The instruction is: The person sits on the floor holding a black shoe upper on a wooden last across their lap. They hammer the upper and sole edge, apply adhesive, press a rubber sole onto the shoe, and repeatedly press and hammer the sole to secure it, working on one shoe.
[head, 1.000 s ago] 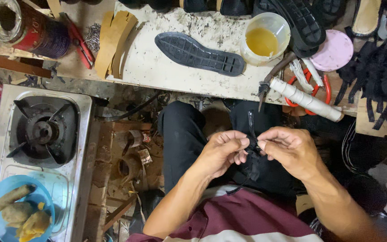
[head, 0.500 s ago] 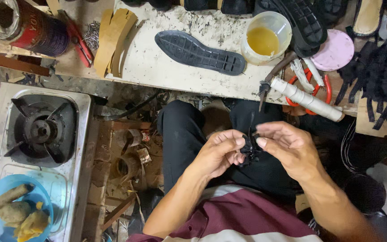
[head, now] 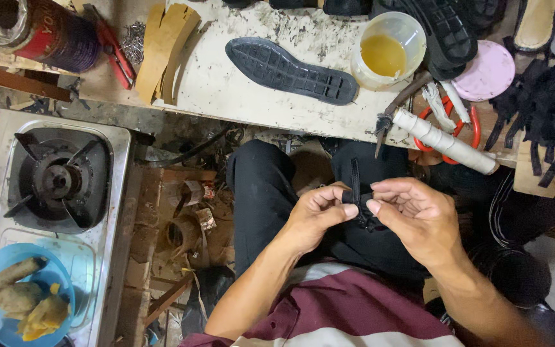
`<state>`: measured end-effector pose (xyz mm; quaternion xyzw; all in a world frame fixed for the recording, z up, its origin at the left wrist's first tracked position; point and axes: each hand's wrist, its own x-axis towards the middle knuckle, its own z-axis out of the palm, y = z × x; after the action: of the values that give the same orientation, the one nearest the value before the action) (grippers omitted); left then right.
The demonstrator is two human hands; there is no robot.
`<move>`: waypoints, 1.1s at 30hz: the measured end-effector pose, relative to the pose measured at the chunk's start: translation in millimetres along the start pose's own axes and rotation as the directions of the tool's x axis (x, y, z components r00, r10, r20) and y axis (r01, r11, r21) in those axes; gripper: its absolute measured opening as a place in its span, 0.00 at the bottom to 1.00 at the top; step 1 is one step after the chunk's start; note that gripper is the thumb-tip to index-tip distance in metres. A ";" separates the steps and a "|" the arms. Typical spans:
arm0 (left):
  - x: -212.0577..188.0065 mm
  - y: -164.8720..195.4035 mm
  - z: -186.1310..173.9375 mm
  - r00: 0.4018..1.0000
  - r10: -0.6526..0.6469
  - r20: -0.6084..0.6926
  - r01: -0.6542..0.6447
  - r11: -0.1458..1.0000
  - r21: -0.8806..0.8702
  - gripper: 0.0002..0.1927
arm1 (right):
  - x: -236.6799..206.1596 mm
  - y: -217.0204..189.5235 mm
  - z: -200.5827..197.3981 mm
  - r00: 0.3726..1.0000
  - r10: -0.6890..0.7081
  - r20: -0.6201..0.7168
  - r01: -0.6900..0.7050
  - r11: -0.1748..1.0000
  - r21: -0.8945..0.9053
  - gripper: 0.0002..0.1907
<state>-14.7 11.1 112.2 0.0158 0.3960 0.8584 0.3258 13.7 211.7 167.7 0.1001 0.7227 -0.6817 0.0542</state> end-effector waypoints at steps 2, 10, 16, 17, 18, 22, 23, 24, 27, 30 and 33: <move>-0.7 4.2 3.4 1.000 0.015 -0.002 -0.015 1.000 0.025 0.02 | 1.8 1.7 -1.2 1.000 0.004 0.013 -0.004 0.999 0.037 0.15; -10.6 21.5 21.3 0.973 0.227 -0.037 -0.184 0.865 0.466 0.04 | 5.1 6.5 -5.5 1.000 0.010 0.025 -0.011 0.999 0.037 0.14; -12.1 27.9 28.3 0.966 0.251 -0.062 -0.179 0.821 0.543 0.04 | 6.6 8.8 -4.6 0.999 0.021 0.031 -0.022 0.999 0.045 0.14; -12.2 27.4 28.4 0.966 0.251 -0.071 -0.173 0.819 0.548 0.05 | 6.8 9.8 -5.0 0.999 0.024 0.029 -0.026 0.999 0.039 0.14; -12.3 27.0 28.0 0.968 0.237 -0.084 -0.154 0.823 0.547 0.04 | 7.2 10.5 -5.0 0.999 0.028 0.027 -0.029 0.999 0.033 0.14; -11.6 21.0 22.5 0.978 0.166 -0.126 -0.089 0.880 0.467 0.06 | 8.7 14.6 -5.4 0.998 0.048 0.033 -0.049 0.998 0.032 0.14; -10.7 18.6 20.8 0.981 0.144 -0.132 -0.075 0.901 0.427 0.08 | 9.1 15.6 -5.5 0.998 0.053 0.035 -0.054 0.998 0.039 0.14; -9.7 16.9 18.7 0.985 0.093 -0.148 -0.033 0.930 0.366 0.07 | 9.7 16.3 -5.1 0.998 0.057 0.036 -0.059 0.997 0.046 0.14; -6.9 11.2 14.3 0.986 -0.015 -0.164 0.054 0.971 0.235 0.06 | 10.8 17.5 -4.8 0.997 0.073 0.038 -0.074 0.996 0.040 0.14; -5.8 9.9 12.2 0.989 -0.011 -0.147 0.045 0.973 0.228 0.06 | 11.1 16.1 -4.5 0.995 0.088 0.050 -0.089 0.996 0.030 0.14; -6.6 12.0 12.9 0.989 -0.011 -0.145 0.047 0.968 0.246 0.07 | 10.6 13.4 -4.2 0.994 0.085 0.062 -0.086 0.996 0.015 0.13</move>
<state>-12.4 10.2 130.8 -0.0108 0.5231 0.7959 0.3046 6.6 217.3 152.5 0.1105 0.7099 -0.6877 0.1044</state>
